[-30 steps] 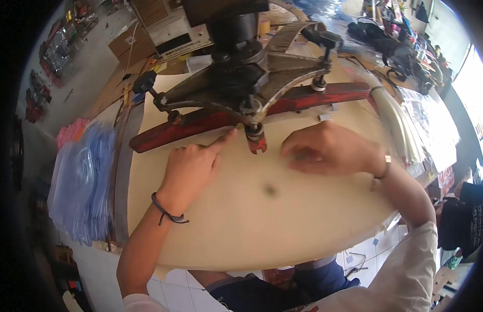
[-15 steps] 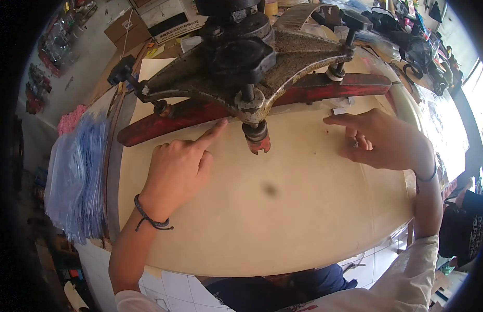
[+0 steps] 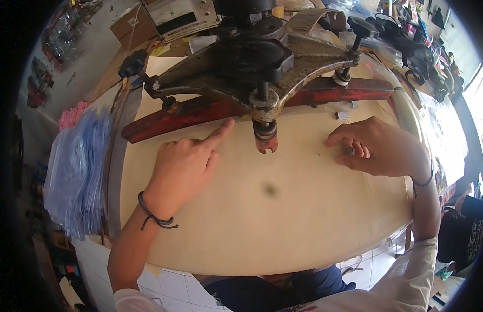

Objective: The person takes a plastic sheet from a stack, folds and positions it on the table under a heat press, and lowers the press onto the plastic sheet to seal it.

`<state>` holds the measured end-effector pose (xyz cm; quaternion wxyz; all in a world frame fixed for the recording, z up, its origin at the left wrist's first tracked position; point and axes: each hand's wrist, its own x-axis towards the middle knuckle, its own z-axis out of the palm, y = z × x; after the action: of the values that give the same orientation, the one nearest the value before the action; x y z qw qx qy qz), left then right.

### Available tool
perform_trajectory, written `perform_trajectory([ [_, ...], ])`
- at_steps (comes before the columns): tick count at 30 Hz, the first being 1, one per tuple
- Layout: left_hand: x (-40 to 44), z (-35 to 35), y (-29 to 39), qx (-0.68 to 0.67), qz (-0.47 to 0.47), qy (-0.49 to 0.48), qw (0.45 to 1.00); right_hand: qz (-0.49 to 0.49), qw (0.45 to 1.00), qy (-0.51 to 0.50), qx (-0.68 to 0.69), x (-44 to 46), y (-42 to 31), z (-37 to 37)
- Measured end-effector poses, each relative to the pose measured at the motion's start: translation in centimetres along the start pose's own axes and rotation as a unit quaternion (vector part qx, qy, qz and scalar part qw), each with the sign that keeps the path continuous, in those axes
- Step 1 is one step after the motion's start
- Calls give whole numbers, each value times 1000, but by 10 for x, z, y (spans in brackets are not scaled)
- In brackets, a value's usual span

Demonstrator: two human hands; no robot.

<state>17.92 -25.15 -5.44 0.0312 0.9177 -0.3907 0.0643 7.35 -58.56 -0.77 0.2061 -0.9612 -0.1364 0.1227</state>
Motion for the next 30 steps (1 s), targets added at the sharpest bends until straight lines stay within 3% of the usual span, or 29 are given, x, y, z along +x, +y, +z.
perform_trajectory([
  [18,-1,0,1,3,5,-2,1000,-16,1000,10,22,2,-1,2],
  [21,-1,1,2,-4,4,2,1000,-101,985,79,114,10,6,19],
  [24,-2,3,0,0,4,14,1000,-149,975,121,113,25,-8,36],
  [27,-1,8,0,17,9,26,999,-67,928,129,343,37,-15,66],
  [30,-1,11,-2,23,11,22,999,-36,950,124,285,41,-22,62],
])
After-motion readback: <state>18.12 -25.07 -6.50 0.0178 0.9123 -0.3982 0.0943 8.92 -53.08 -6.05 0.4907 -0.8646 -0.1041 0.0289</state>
